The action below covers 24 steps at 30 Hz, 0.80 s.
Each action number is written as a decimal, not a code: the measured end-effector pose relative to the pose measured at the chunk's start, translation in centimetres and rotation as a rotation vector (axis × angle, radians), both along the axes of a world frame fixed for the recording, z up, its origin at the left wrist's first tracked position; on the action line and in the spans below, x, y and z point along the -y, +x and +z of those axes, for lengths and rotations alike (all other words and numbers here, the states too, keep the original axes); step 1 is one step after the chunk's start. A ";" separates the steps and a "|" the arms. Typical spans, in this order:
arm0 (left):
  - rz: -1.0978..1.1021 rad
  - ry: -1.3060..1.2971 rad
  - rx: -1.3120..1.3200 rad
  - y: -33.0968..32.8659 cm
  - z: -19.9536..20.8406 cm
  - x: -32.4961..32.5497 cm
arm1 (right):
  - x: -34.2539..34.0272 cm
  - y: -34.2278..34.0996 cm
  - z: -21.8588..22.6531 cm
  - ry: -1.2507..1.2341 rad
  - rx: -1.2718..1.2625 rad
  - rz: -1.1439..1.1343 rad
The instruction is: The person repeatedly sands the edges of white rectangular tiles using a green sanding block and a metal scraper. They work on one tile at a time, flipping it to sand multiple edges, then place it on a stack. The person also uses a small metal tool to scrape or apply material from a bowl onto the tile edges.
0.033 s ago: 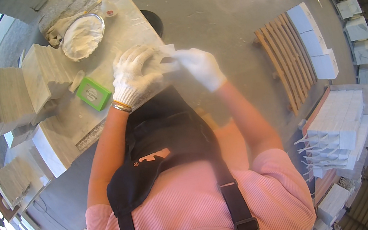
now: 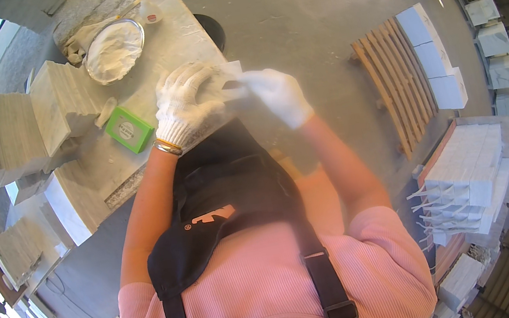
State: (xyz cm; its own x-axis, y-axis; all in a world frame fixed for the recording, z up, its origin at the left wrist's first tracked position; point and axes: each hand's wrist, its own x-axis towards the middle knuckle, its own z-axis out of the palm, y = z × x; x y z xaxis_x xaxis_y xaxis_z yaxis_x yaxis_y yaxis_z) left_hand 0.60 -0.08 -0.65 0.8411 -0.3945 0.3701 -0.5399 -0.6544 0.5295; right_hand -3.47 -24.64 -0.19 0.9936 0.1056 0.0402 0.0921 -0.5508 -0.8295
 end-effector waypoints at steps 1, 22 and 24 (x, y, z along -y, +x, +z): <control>0.004 0.001 -0.014 0.0 0.0 0.0 | 0.0 -0.5 -0.1 -0.022 0.023 0.008; 0.010 0.065 -0.082 0.2 0.3 -0.2 | 0.8 -2.5 0.0 0.165 -0.086 0.004; 0.005 0.028 -0.047 0.0 0.2 -0.2 | 1.1 -2.3 0.3 0.272 -0.094 -0.043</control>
